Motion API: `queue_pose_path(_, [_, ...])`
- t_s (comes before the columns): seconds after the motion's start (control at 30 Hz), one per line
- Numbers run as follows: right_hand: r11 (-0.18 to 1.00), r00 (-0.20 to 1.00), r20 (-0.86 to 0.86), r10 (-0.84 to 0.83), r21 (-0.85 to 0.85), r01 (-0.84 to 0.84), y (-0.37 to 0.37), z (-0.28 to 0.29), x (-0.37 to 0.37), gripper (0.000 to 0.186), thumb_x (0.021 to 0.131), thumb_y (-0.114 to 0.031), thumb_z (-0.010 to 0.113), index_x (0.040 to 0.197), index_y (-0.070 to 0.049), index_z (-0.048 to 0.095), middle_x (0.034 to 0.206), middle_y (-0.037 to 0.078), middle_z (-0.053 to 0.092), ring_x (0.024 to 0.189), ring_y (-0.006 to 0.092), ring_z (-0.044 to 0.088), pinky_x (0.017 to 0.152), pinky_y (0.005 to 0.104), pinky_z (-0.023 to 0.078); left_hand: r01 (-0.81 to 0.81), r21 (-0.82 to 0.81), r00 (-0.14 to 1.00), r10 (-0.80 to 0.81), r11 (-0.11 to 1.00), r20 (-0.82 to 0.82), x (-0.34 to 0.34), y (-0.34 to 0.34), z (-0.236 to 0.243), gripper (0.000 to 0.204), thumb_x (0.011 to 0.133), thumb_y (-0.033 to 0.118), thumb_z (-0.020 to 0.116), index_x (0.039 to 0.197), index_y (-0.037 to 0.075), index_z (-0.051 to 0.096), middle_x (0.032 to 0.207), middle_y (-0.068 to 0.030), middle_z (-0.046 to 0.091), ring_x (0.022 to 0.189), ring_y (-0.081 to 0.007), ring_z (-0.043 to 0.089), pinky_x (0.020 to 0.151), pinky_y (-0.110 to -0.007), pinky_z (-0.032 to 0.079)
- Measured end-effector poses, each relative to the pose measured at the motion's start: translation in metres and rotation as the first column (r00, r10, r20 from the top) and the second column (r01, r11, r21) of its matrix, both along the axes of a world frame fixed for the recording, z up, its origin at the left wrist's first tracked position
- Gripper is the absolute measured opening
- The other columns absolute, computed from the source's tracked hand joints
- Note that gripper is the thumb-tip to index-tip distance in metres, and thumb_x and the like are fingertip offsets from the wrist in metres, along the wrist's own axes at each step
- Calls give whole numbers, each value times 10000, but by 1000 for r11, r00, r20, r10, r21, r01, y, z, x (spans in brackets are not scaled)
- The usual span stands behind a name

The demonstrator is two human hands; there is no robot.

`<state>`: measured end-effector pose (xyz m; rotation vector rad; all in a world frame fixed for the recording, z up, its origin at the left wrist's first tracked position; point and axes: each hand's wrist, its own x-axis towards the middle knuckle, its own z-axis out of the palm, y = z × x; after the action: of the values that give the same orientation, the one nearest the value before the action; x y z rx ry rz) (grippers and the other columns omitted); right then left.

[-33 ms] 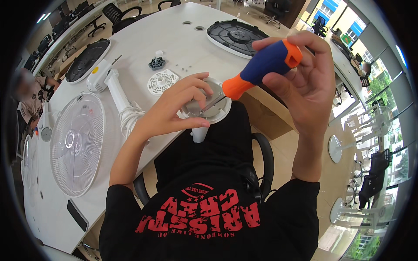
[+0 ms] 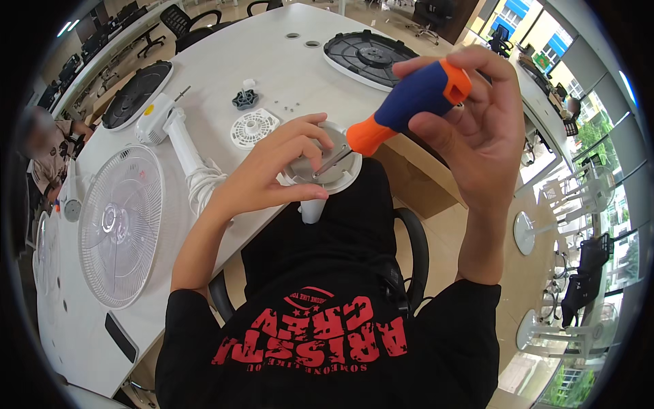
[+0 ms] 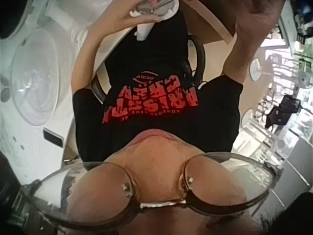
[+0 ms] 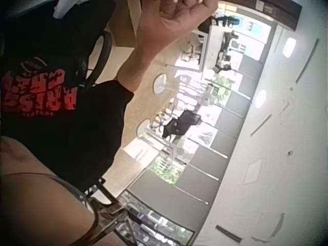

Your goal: The person is using a screwdriver to remove screws from a white plastic fan component on a desk.

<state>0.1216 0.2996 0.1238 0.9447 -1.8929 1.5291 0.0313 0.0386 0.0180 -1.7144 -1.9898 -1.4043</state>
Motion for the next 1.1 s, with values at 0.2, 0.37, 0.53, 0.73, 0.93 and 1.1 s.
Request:
queue_pose_path(0.2, [992, 998, -39, -50, 111, 54, -9, 12, -1, 620, 848, -14, 821, 1355, -47, 466, 1232, 263, 669, 1106, 273, 695, 939, 371, 598, -15, -7, 1000, 15, 1000, -19, 2, 0, 2, 346, 805, 226, 877, 939, 113, 578, 1217, -70, 631, 1431, -401, 457, 1088, -460, 420])
queue_pose_path(0.37, [969, 990, -131, -57, 233, 86, -13, 18, -7, 637, 849, -37, 825, 1373, -51, 462, 1227, 266, 674, 1123, 289, 689, 940, 374, 591, -17, -2, 1000, 17, 1000, -15, 1, -1, 2, 340, 810, 222, 872, 934, 108, 577, 1215, -71, 633, 1421, -403, 467, 1094, -466, 415])
queue_pose_path(0.53, [954, 980, -186, -76, 273, 126, -10, 19, -13, 616, 850, -83, 836, 1358, -54, 491, 1204, 239, 694, 1097, 263, 705, 896, 340, 606, -21, -1, 1000, 21, 1000, -14, 2, -1, 2, 335, 814, 221, 870, 931, 105, 578, 1211, -71, 631, 1414, -402, 475, 1095, -464, 416])
queue_pose_path(0.73, [944, 979, -180, -92, 298, 143, -15, 23, -17, 606, 853, -89, 834, 1358, -56, 501, 1200, 229, 698, 1074, 245, 713, 884, 327, 615, -46, 20, 998, 47, 999, -52, 1, 0, 2, 375, 831, 277, 854, 922, 97, 538, 1124, -72, 639, 1354, -432, 509, 1057, -478, 459])
queue_pose_path(0.93, [951, 979, -186, -87, 278, 137, -24, 23, -20, 597, 861, -89, 826, 1362, -47, 504, 1192, 227, 700, 1073, 242, 714, 877, 332, 620, -54, 15, 998, 54, 998, -26, 1, -1, 1, 367, 840, 272, 850, 919, 96, 538, 1129, -69, 640, 1376, -427, 497, 1053, -473, 461])
queue_pose_path(1.1, [952, 982, -168, -91, 275, 135, -26, 22, -25, 612, 858, -84, 830, 1375, -34, 506, 1202, 226, 698, 1080, 236, 710, 875, 332, 620, -51, -1, 999, 51, 999, -4, 1, -1, 2, 374, 841, 276, 850, 917, 93, 533, 1142, -76, 638, 1396, -431, 481, 1042, -472, 464])
